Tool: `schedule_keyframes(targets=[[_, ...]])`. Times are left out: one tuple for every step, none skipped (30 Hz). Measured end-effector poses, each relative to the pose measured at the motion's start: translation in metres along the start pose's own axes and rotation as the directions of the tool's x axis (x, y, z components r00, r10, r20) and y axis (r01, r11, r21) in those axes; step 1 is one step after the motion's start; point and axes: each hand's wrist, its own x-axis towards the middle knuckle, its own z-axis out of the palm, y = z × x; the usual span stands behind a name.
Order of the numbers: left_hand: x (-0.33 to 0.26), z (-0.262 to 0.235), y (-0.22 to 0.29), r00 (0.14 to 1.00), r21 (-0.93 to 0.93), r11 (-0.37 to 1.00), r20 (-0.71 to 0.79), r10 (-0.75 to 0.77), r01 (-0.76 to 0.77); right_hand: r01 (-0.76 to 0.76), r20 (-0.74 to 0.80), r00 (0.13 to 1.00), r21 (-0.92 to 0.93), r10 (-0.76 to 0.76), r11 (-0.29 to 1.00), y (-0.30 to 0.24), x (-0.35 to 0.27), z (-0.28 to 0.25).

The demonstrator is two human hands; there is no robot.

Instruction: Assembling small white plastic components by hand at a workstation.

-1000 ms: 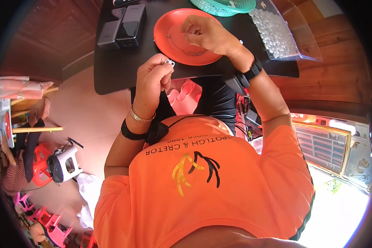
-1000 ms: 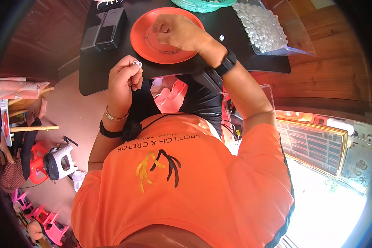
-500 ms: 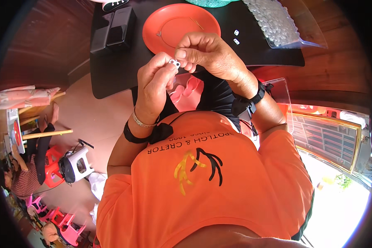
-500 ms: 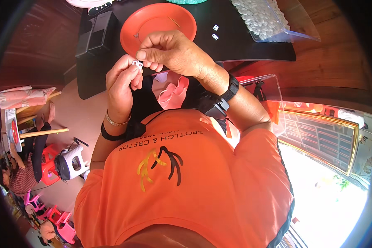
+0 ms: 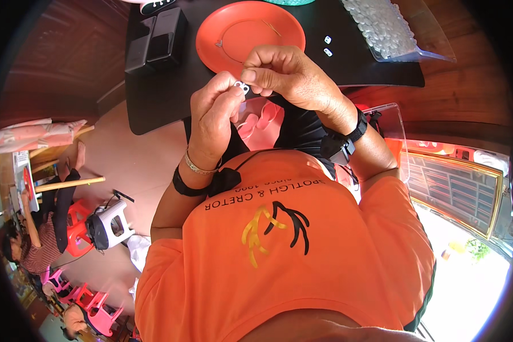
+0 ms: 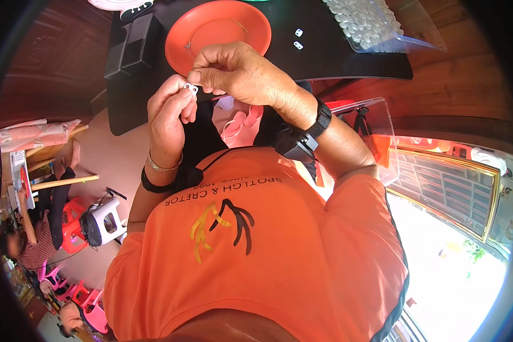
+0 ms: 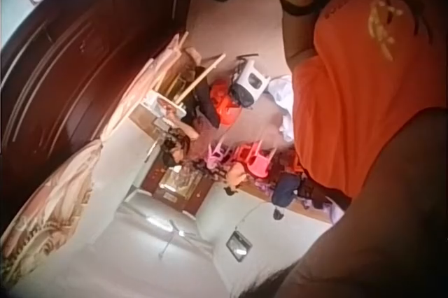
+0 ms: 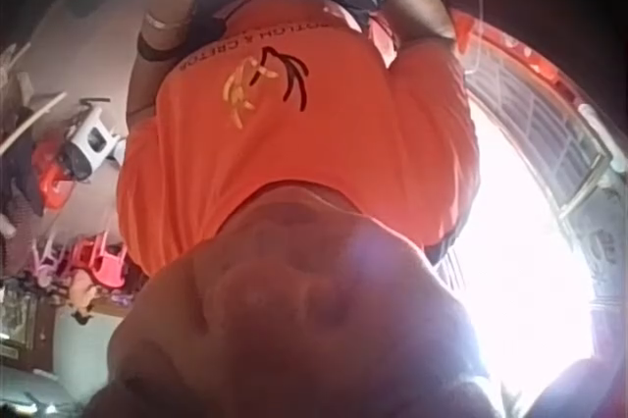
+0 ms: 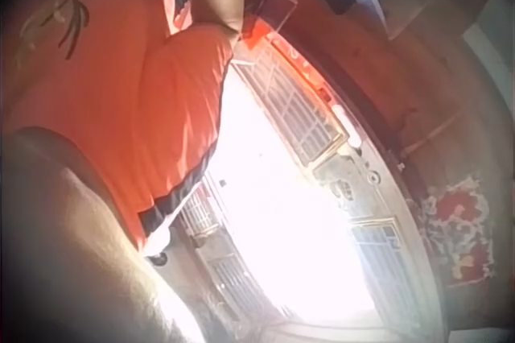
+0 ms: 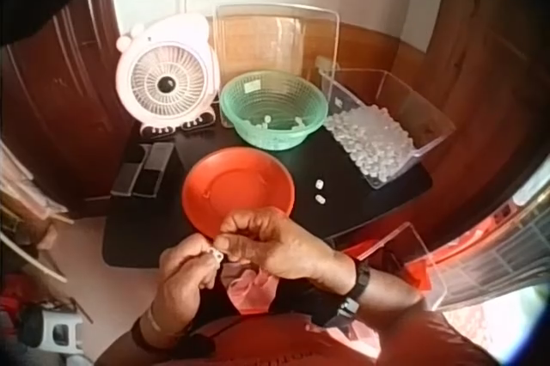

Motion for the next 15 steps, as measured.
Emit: schedule_keyframes(targets=[[-0.0008, 0.0004, 0.0002, 1.0, 0.0, 1.0, -0.001, -0.002, 0.002, 0.005, -0.004, 1.0, -0.027, -0.006, 1.0, 0.0, -0.0002, 0.0006], [-0.0015, 0.001, 0.0004, 1.0, 0.017, 1.0, -0.009, -0.001, 0.001, 0.012, -0.007, 1.0, -0.054, -0.012, 0.998, -0.0001, 0.0, 0.001], [-0.002, 0.0014, 0.0004, 1.0, 0.034, 0.999, -0.017, 0.0, 0.0, 0.011, -0.006, 1.0, -0.052, -0.011, 0.999, -0.0008, -0.0002, 0.0018], [-0.0024, 0.0017, 0.0, 1.0, 0.034, 0.999, -0.018, -0.001, 0.001, 0.012, -0.015, 1.0, -0.084, -0.013, 0.996, -0.0017, -0.0008, 0.0029], [-0.0026, 0.0021, -0.0005, 0.999, 0.095, 0.995, -0.016, 0.029, -0.027, 0.012, -0.025, 1.0, -0.117, -0.016, 0.993, -0.0026, -0.0014, 0.0035], [-0.0028, 0.0023, -0.0009, 0.998, 0.156, 0.986, -0.013, 0.058, -0.056, 0.011, -0.025, 1.0, -0.116, -0.014, 0.993, -0.003, -0.0016, 0.0037], [-0.0028, 0.0024, -0.0005, 0.998, 0.155, 0.986, -0.013, 0.057, -0.055, 0.037, -0.031, 0.999, -0.205, -0.045, 0.978, -0.0033, -0.0016, 0.0037], [-0.0034, 0.0028, 0.0005, 0.999, 0.157, 0.987, -0.008, 0.043, -0.041, 0.062, -0.035, 0.997, -0.292, -0.075, 0.954, -0.0035, -0.0023, 0.004], [-0.004, 0.0034, 0.0012, 1.0, 0.159, 0.987, -0.002, 0.029, -0.028, 0.061, -0.036, 0.997, -0.293, -0.074, 0.954, -0.0028, -0.0028, 0.0045], [-0.0048, 0.0043, 0.0007, 1.0, 0.157, 0.987, 0.0, 0.029, -0.028, 0.086, -0.046, 0.994, -0.28, -0.103, 0.956, -0.0015, -0.0032, 0.0052], [-0.0044, 0.0053, -0.0005, 1.0, 0.138, 0.99, -0.009, 0.03, -0.028, 0.114, -0.058, 0.989, -0.271, -0.134, 0.956, -0.0014, -0.0027, 0.0051], [-0.0039, 0.0062, -0.0019, 0.999, 0.119, 0.993, -0.016, 0.031, -0.029, 0.115, -0.062, 0.989, -0.277, -0.137, 0.954, -0.0024, -0.0023, 0.0047], [-0.0033, 0.0054, -0.0039, 0.999, 0.115, 0.993, -0.01, 0.037, -0.036, 0.081, -0.033, 0.995, -0.267, -0.093, 0.96, -0.0039, -0.0019, 0.0043], [-0.0022, 0.0032, -0.0067, 0.999, 0.124, 0.992, -0.012, 0.036, -0.034, 0.047, -0.006, 0.999, -0.259, -0.05, 0.965, -0.0057, -0.0015, 0.0032], [-0.0009, 0.0009, -0.0086, 0.999, 0.132, 0.991, -0.015, 0.036, -0.033, 0.056, -0.013, 0.998, -0.247, -0.061, 0.967, -0.005, -0.0007, 0.0026]])
